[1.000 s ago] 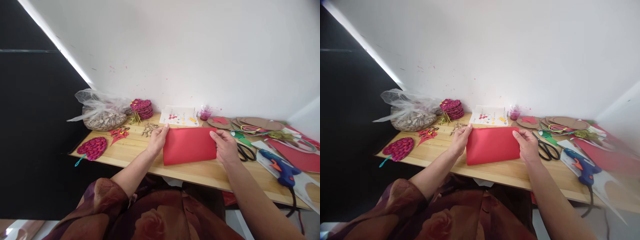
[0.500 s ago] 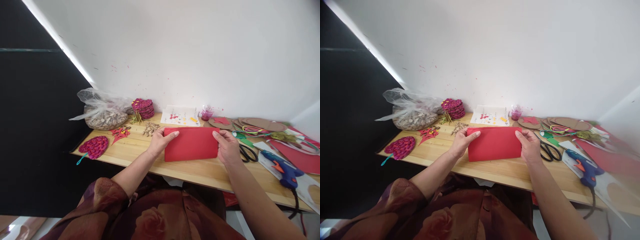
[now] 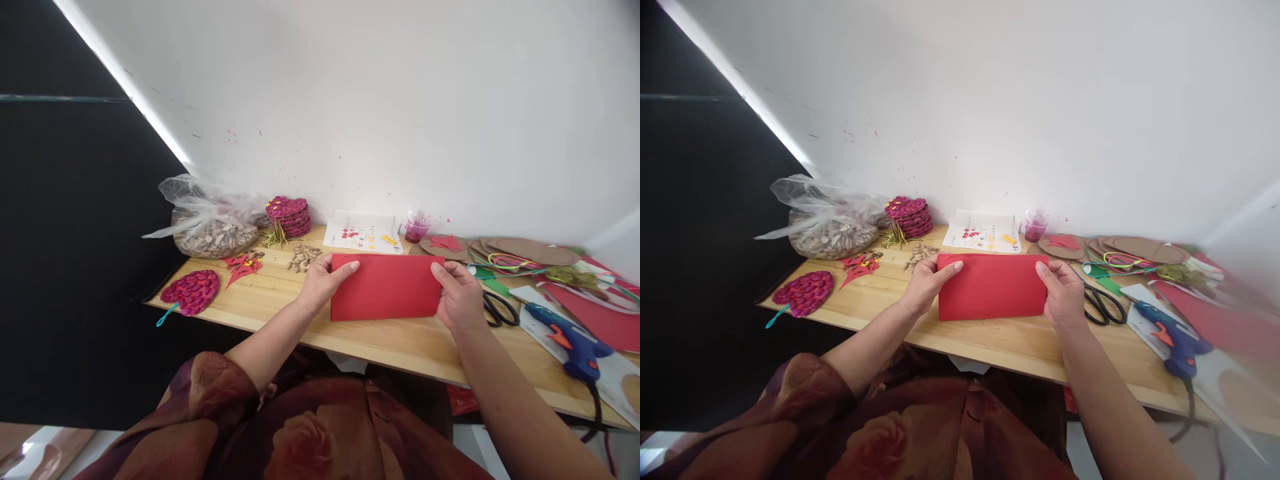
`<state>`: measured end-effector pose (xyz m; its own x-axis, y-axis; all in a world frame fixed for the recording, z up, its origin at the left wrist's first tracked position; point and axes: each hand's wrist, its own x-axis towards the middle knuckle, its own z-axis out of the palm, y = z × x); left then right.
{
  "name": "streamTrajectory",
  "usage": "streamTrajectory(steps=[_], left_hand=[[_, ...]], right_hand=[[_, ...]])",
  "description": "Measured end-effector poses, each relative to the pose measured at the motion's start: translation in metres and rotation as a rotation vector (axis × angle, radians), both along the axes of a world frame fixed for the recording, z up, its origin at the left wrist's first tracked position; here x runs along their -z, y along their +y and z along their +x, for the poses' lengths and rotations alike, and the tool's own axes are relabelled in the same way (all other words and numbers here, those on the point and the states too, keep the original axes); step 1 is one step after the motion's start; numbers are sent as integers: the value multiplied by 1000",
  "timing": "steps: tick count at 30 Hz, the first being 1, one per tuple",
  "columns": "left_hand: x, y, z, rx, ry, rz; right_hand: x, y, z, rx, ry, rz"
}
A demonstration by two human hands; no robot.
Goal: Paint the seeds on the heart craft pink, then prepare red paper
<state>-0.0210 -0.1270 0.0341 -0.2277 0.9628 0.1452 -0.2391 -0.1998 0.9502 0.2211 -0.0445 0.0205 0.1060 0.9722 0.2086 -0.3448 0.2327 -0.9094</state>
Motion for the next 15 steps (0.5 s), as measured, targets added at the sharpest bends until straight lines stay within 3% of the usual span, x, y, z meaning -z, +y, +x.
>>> streamTrajectory(steps=[9,15], left_hand=[[3,1,0,-2,-23,17],[-4,-1,-2,-24,-34,53]], right_hand=[[2,2,0,-6,9,0],[3,1,1,-24,-5,-10]])
